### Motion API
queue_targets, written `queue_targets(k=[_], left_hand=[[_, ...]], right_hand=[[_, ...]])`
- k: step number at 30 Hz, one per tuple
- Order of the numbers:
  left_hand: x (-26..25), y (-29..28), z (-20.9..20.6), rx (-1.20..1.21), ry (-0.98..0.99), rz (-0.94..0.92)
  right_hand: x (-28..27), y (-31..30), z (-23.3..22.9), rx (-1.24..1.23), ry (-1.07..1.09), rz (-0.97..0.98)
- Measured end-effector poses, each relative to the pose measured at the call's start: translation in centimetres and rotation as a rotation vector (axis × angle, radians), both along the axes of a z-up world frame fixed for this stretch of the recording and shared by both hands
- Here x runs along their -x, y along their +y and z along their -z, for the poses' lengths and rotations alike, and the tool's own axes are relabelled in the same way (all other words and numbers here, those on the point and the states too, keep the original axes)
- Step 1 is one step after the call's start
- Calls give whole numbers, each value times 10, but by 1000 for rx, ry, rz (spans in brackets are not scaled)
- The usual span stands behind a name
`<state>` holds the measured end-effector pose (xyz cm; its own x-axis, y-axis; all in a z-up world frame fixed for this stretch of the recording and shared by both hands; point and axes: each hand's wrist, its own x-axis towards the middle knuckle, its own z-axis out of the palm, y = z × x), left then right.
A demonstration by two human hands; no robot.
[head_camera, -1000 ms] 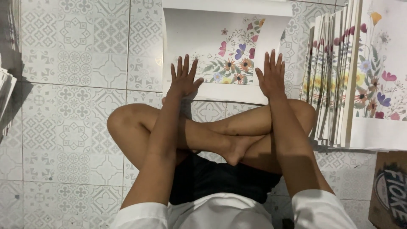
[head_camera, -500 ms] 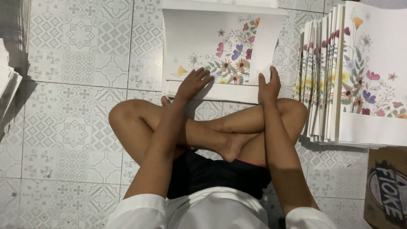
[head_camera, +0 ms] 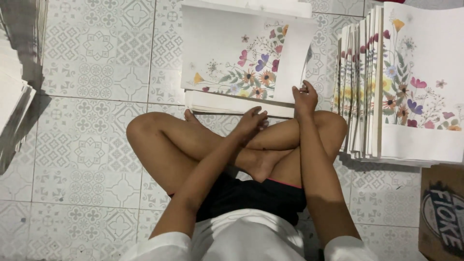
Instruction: A person sitting on the floor folds large printed paper sheets with floral patterns and organizes them into stacks.
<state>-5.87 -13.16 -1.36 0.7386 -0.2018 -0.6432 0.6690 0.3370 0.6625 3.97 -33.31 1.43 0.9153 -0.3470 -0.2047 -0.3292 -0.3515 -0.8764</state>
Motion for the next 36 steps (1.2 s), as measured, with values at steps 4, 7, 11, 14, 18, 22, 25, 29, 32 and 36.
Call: queue_targets(k=[4,7,11,14,18,22,25,29,32,36], left_hand=[[7,-20,-60,59,90,-260],[-3,-24,-54,64,87,-320],[-14,-20,-42,60,96,-359],[-15,-18,-49,57,91,-515],[-10,-16,-112,-121,0,-612],[-21,-4,-92,-370,-124,-612],[-32,24,-70,-381,-152,-605],[-54,82,-44,-618,-173,-320],[-79,129,-44,-665,-274,-169],[-108,182,-54,-720,-370,130]], right_hand=[[11,-1,-2,-174,47,-80],[23,13,-35,-292,122,-61],[38,26,-56,-308,159,-117],[45,38,-48,-335,182,-135],[63,63,-55,-401,198,-129],[76,73,-67,-426,221,-167],[80,69,-100,-433,228,-205],[77,46,-123,-242,51,-187],[71,27,-132,-137,-88,-113],[59,1,-132,-13,-246,-69]])
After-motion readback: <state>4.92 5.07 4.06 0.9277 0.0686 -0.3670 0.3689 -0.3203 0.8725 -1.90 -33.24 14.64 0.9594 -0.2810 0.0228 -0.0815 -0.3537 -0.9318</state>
